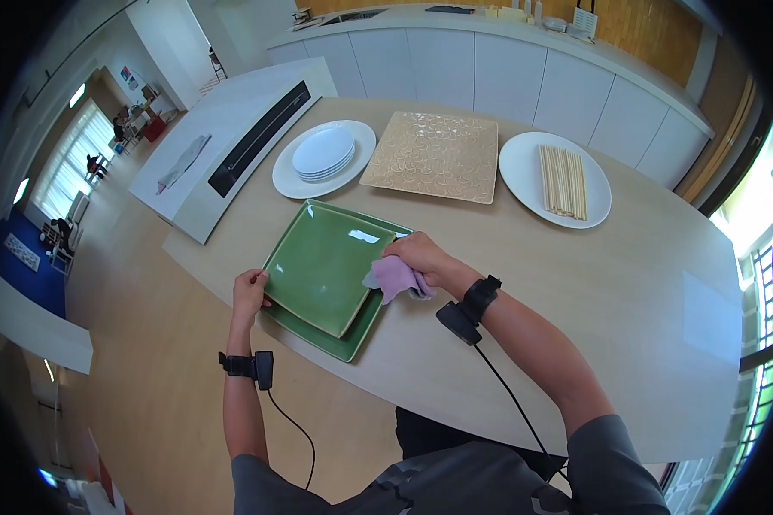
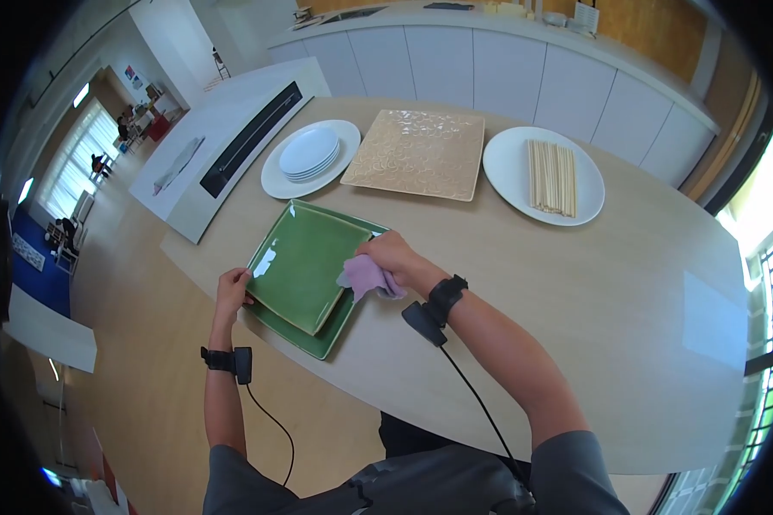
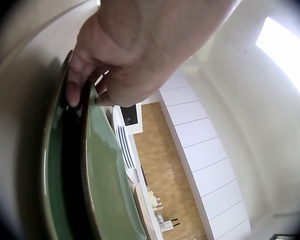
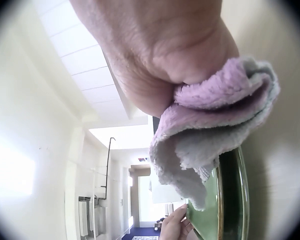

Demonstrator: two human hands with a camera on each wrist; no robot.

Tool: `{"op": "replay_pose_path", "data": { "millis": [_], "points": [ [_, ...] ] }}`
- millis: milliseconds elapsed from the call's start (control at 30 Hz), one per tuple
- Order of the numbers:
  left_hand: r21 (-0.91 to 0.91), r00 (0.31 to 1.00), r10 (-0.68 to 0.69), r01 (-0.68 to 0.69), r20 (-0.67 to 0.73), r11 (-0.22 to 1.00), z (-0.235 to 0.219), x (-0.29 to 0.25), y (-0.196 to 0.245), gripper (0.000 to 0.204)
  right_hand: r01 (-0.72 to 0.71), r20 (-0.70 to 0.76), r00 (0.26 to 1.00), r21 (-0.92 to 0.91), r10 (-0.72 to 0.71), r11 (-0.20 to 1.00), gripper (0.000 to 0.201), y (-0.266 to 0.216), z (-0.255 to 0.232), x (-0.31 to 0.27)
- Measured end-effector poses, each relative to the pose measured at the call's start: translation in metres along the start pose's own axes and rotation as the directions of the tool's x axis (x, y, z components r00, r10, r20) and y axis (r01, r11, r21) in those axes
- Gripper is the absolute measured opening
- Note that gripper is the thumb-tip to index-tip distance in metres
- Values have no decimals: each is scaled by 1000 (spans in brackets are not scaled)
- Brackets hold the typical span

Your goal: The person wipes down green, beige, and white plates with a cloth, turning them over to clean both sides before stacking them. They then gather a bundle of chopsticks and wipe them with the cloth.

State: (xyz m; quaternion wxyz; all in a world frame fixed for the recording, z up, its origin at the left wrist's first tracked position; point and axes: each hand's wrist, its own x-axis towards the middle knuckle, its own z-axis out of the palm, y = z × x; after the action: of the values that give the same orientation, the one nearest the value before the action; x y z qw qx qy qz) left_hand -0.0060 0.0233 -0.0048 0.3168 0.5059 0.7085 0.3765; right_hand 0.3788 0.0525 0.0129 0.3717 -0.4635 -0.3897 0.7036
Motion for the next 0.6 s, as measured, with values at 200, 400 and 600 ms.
{"op": "replay_pose_path", "data": {
  "millis": [200, 400, 600],
  "points": [
    [-3, 996, 79, -79, 31, 997, -3, 5, -13, 27, -21, -52, 998, 106, 27, 994, 14, 11, 8, 16],
    [-55, 992, 124, -123, 12, 991, -1, -5, 16, 25, 35, -149, 988, 24, -31, 999, 9, 15, 0, 8],
    [-170, 965, 225, -201, 133, 965, 30, -48, 90, 23, 112, -195, 975, 19, -106, 994, 8, -20, -61, -73]
  ]
}}
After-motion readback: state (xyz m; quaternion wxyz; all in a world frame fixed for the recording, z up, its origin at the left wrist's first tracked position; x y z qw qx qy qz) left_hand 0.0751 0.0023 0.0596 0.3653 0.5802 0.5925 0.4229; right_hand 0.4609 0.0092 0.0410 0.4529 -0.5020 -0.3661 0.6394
